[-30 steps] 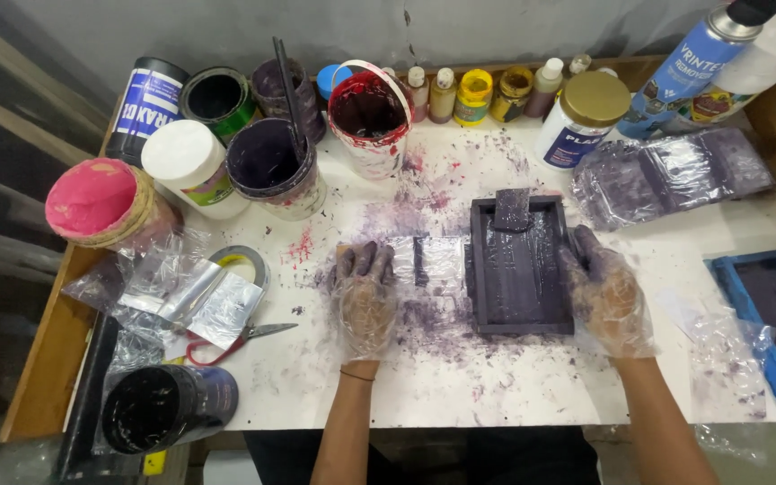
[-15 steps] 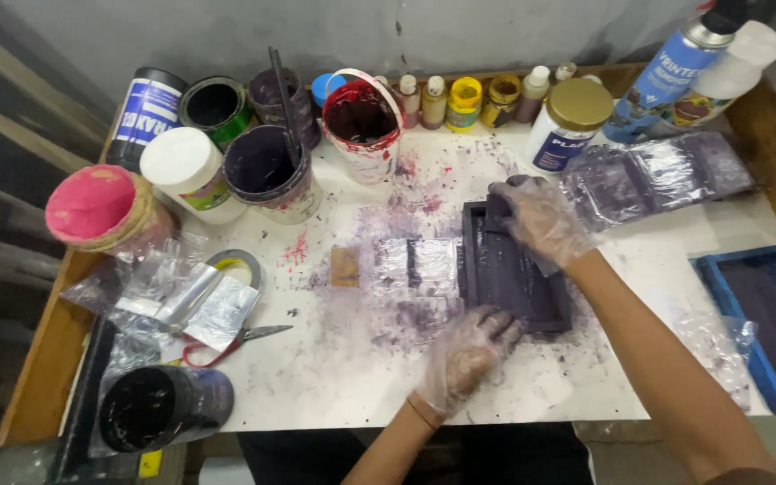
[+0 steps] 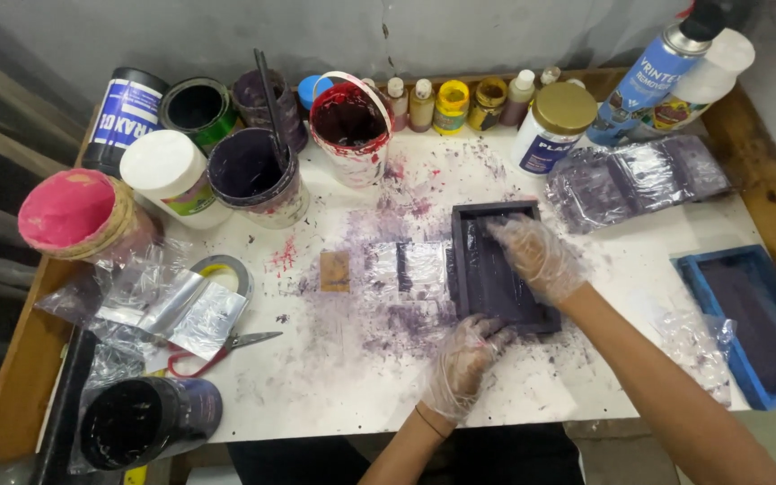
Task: A person is cleaning and preparing a rectangular mold on a workbench in a print shop, likely as part of restarting a printing process.
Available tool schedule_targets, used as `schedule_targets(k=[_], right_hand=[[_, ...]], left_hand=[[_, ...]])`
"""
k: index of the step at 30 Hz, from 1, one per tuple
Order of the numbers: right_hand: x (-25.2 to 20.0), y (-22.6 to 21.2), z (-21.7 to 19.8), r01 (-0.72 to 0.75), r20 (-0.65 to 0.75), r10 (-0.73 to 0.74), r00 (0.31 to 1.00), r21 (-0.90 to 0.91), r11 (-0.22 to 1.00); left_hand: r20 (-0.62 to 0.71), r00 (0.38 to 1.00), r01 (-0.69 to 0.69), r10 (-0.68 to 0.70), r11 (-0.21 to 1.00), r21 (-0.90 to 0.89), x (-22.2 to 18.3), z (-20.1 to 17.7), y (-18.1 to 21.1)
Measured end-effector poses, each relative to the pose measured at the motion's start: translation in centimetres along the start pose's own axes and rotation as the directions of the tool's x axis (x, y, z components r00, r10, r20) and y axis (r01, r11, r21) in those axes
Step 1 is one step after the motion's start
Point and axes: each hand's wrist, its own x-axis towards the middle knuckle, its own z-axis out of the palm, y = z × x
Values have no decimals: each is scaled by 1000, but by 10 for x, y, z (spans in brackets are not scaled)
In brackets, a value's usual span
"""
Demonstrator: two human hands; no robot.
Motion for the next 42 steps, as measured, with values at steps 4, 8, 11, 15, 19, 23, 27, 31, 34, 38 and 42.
schedule_targets(k=[4,8,11,15,19,23,27,31,34,38,42], right_hand=[[-26,-16,-7,8,102,3,995,-110,994],[-56,-33,-18,92,79,-84,993,-100,991],[-84,-31,0,164,-35,-173,984,-181,970],[-112,-18,16,132,-33,-128,991,234,963],[-79,-56,-45,114,3,-115,993,45,992],[-28,-59,-86,-257,213,216,953,187,948],[24,-16,-61,-177,226,139,964,160,971],[54,-28,-76,-67,93,76,993,-102,993],[45,-47,-98,-256,45,256,966,4,967],[6,-35,-94,-343,-108,369,923,201,917],[-37,-70,-108,-352,-123,398,909,286,891]], left_hand=[[-51,999,14,-17,998,-58,0,3,-7],[-35,999,-15,9,986,-166,1,2,-2],[-147,978,-167,148,977,-131,-3,8,-15],[-159,966,-225,204,966,-129,1,13,-30],[-87,981,-189,171,946,-265,1,9,-26],[-106,650,-604,752,596,529,16,26,-69],[-247,479,-699,843,536,473,9,13,-45],[-345,480,-531,806,580,618,-6,-16,-16],[-455,557,-364,695,697,618,10,-49,-39],[-403,793,-87,457,740,667,7,-100,-33],[-183,839,-26,513,373,927,8,-142,-48]])
